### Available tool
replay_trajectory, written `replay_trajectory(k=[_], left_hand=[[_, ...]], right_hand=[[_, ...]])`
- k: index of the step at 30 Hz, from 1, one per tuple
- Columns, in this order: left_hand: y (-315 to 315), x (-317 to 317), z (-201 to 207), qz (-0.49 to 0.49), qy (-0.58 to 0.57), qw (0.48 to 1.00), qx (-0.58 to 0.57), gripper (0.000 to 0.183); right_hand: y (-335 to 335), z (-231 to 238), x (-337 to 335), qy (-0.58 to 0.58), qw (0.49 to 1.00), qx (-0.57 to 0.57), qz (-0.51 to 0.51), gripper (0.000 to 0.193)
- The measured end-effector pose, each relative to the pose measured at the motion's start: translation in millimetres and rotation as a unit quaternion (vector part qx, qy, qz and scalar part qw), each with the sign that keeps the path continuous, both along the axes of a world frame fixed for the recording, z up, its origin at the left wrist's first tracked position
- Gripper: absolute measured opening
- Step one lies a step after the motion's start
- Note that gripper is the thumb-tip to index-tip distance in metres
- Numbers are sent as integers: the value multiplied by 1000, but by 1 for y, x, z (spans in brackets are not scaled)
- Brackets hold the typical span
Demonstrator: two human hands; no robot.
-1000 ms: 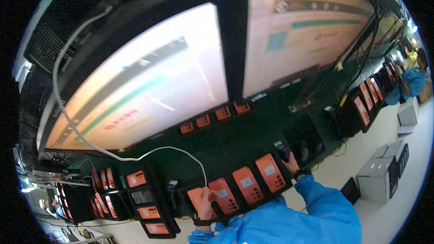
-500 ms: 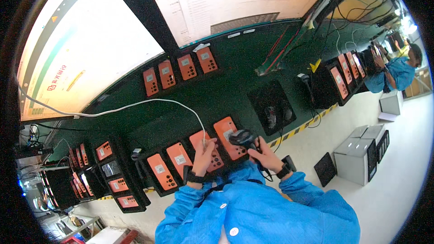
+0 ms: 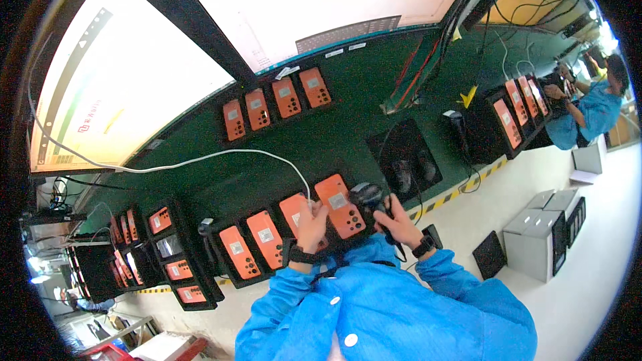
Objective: Scanning barcodes and checking the charging and test status of smartphones on a rack in an electronics facility.
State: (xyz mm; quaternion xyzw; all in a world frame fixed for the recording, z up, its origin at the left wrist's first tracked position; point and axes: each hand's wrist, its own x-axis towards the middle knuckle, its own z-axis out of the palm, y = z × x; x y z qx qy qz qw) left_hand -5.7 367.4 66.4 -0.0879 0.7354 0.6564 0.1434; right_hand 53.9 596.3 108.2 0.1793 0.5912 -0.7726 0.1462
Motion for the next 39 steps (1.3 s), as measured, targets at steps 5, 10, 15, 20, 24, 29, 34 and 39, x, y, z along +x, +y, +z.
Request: replay_trajectory(k=[5,10,15,20,24,29,34,39], left_hand=[[37,-7,27,-15,28,987,-157,40],[43,-11,-1,93,132,961,-227,34],[40,-28,-5,111,150,971,-151,32],[30,-34,17,98,67,991,60,37],[19,-28,31,36,92,986,133,32],[11,-2,56,-1,101,986,134,29],[10,13,70,17,87,987,137,23],[8,17,70,19,109,984,137,19]], right_hand=[[23,-95,-54,158,923,348,-37,32],[2,-141,-77,31,937,347,-36,36],[-21,-105,-105,188,933,251,-175,23],[-28,3,-116,224,971,39,74,26],[-31,20,-115,225,959,137,108,15],[-33,51,-104,241,928,229,169,13],[-35,69,-96,282,907,245,195,13],[-35,75,-98,357,854,300,229,13]])
